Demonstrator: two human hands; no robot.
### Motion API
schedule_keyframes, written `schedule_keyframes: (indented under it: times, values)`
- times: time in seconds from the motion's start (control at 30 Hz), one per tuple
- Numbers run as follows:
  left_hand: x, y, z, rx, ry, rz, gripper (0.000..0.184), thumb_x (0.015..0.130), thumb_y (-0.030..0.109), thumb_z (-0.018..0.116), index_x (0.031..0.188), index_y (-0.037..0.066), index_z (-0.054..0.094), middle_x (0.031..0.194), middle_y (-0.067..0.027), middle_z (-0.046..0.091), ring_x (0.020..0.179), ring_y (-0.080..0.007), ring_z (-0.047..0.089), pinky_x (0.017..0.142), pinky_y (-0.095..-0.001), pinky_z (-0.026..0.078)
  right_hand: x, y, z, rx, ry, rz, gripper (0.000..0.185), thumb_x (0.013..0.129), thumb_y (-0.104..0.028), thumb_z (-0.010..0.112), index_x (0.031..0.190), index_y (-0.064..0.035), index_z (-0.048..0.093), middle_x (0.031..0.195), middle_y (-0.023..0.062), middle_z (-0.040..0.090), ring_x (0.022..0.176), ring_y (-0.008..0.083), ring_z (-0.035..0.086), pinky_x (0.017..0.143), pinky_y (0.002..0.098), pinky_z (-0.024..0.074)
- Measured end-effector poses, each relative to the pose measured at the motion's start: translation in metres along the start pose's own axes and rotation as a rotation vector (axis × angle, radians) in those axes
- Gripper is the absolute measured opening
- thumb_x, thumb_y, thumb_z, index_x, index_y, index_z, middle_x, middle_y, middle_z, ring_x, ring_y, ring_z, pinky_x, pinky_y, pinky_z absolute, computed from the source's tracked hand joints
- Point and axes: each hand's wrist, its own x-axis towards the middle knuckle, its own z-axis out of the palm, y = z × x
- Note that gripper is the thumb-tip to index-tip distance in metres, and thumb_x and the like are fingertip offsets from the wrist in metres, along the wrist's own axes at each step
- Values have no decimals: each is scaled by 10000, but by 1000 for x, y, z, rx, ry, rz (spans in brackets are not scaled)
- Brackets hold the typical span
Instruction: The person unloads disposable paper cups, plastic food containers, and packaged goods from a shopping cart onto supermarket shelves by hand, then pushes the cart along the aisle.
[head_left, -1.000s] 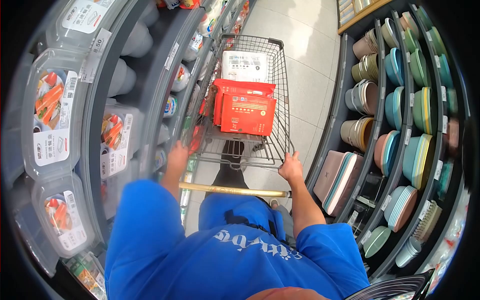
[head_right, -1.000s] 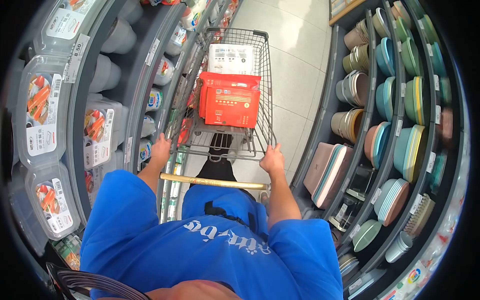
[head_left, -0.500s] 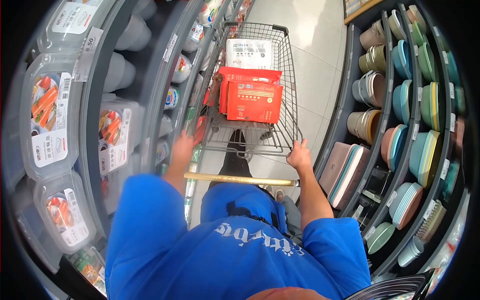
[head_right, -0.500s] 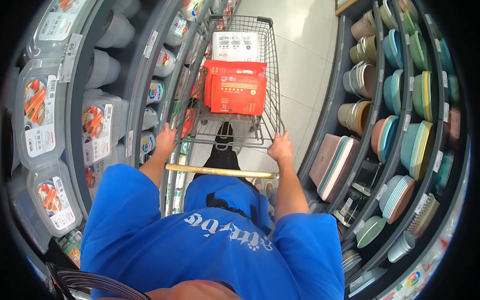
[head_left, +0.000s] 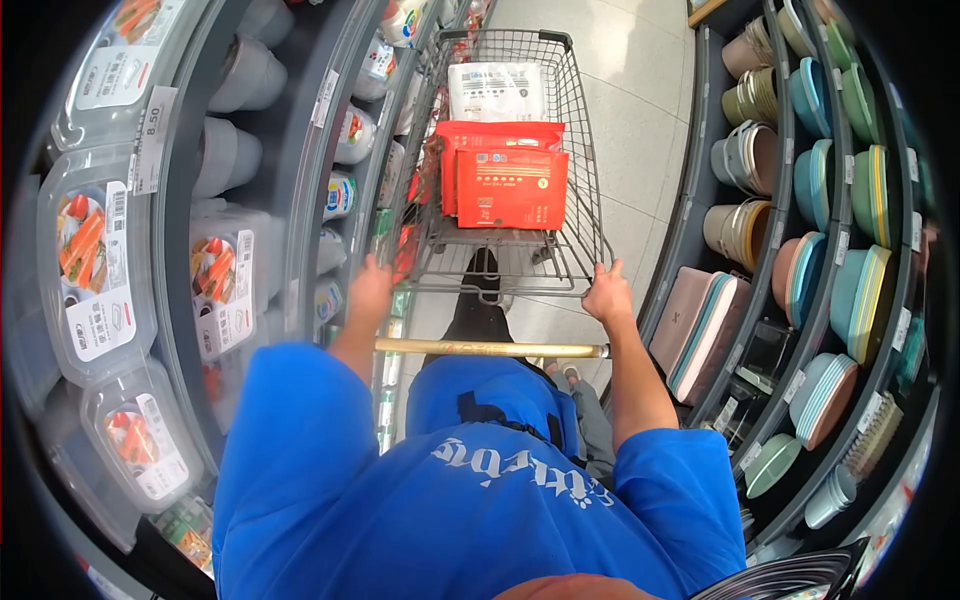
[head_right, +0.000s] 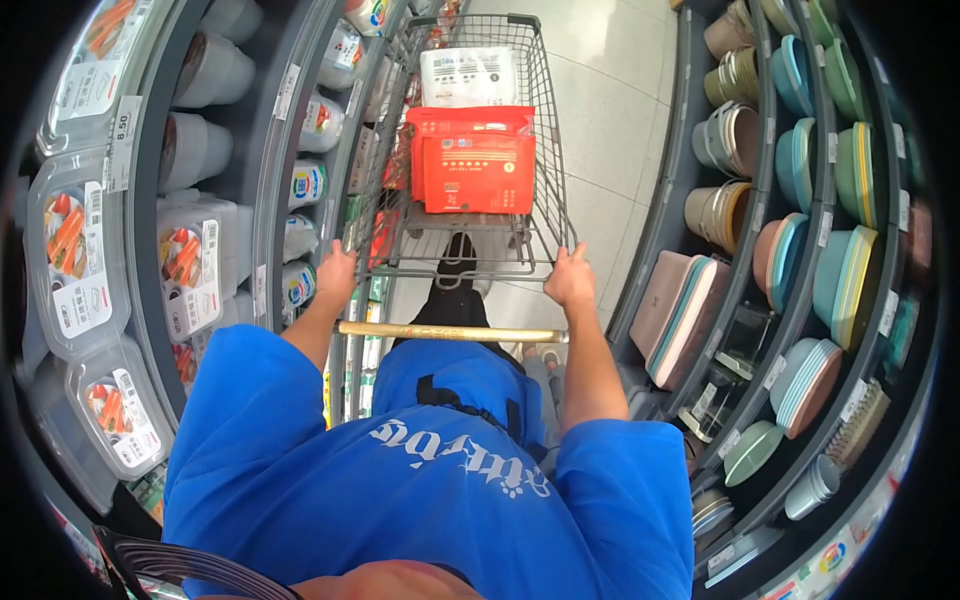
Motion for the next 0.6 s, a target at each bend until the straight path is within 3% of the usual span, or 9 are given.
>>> schedule_keyframes:
  times: [0.1,0.2,0.4,0.5,0.6]
  values:
    - [5,2,-1,-18,28,16,381,721,-9,760,1070,51,621,1203,-186,469,1009,-391,637,812,-465,589,6,-2,-10,-6,-22,-3,351,770,-95,613,1102,9,568,1186,303,476,877,459,683,789,510,588]
    - [12,8,-17,1,72,39,170,858,66,652,1022,26,625,1167,-195,509,948,-383,642,782,-475,571,12,-5,-21,1,-14,4,337,779,-93,607,1097,11,570,1173,294,476,887,464,678,801,516,583]
    - [40,9,-44,30,73,55,196,838,79,678,1014,12,622,1146,-198,515,938,-373,649,770,-461,577,38,-10,-29,17,-12,8,356,788,-107,641,1115,16,576,1207,322,472,873,492,679,794,528,584]
    - [57,7,-54,58,97,73,198,835,64,677,1021,18,627,1142,-190,521,957,-370,653,771,-449,584,51,-16,-44,5,-21,15,320,793,-91,589,1094,17,570,1168,295,474,882,471,676,801,522,580]
    - [86,-4,-42,59,183,107,301,723,-12,725,991,51,604,1147,-192,504,944,-378,663,745,-462,595,71,-17,-51,-1,-22,25,324,795,-90,585,1099,21,570,1171,300,472,885,472,677,793,524,582]
